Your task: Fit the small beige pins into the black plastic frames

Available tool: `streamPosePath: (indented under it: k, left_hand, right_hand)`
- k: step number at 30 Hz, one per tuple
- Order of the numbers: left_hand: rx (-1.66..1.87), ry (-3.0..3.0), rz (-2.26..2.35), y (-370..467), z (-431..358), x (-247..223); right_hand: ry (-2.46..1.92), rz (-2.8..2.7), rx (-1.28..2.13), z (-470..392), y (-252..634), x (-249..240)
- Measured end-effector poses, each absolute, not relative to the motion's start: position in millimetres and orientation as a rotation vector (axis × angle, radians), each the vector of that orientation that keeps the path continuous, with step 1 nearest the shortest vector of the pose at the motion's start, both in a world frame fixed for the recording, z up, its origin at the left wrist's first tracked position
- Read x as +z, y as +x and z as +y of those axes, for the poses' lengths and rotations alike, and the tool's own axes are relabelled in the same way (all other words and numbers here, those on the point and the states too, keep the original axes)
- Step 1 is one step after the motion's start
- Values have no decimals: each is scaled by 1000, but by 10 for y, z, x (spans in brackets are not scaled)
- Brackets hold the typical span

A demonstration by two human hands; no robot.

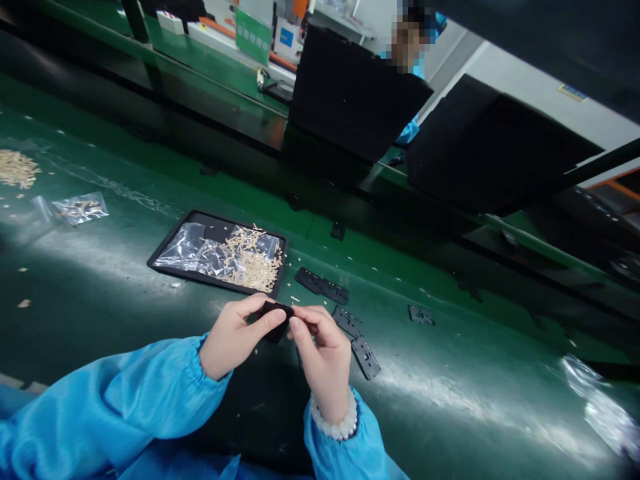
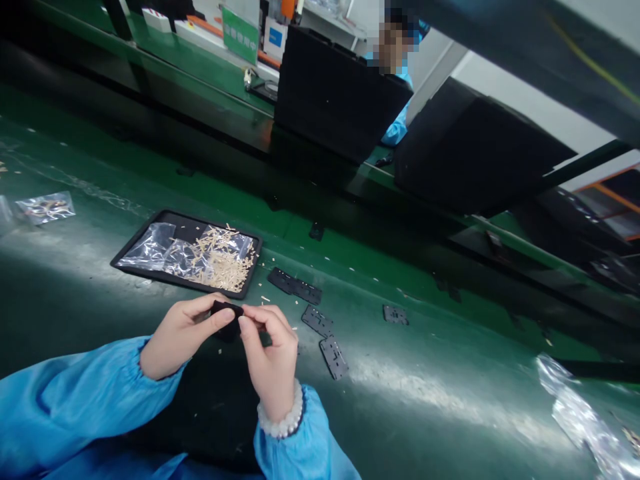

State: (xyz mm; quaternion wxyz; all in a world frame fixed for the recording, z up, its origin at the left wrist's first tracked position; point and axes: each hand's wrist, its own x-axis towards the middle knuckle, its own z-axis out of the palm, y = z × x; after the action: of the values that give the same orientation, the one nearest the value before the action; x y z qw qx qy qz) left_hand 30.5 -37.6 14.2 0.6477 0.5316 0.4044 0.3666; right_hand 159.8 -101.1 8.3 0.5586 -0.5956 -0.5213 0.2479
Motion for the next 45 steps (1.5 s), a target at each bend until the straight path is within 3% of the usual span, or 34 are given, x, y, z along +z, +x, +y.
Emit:
streamPosePath:
  k: [6, 11, 17, 25, 40, 45]
  left_hand:
    - [1041, 1590, 947, 272, -395, 96]
    - [1074, 1980, 955, 223, -413, 99]
    - [1045, 2170, 947, 205, -407, 103]
    - [1138, 1917, 927, 204, -431, 32]
    - [1412, 2550, 848, 186, -461, 49]
    - [1327, 2398, 840, 197, -438, 40]
  right_hand:
    - [-1483, -1653, -21, -1058, 1638, 107]
    - [-1505, -1903, -263, -1076, 1696, 169]
    - [-1527, -1814, -189, -1045, 1667, 178]
    - [-1545, -1122, 595, -1027, 1468, 98]
    - [-1467, -1758, -253, -1074, 1583, 65]
    - [-1420, -1883, -255, -1111, 1620, 125]
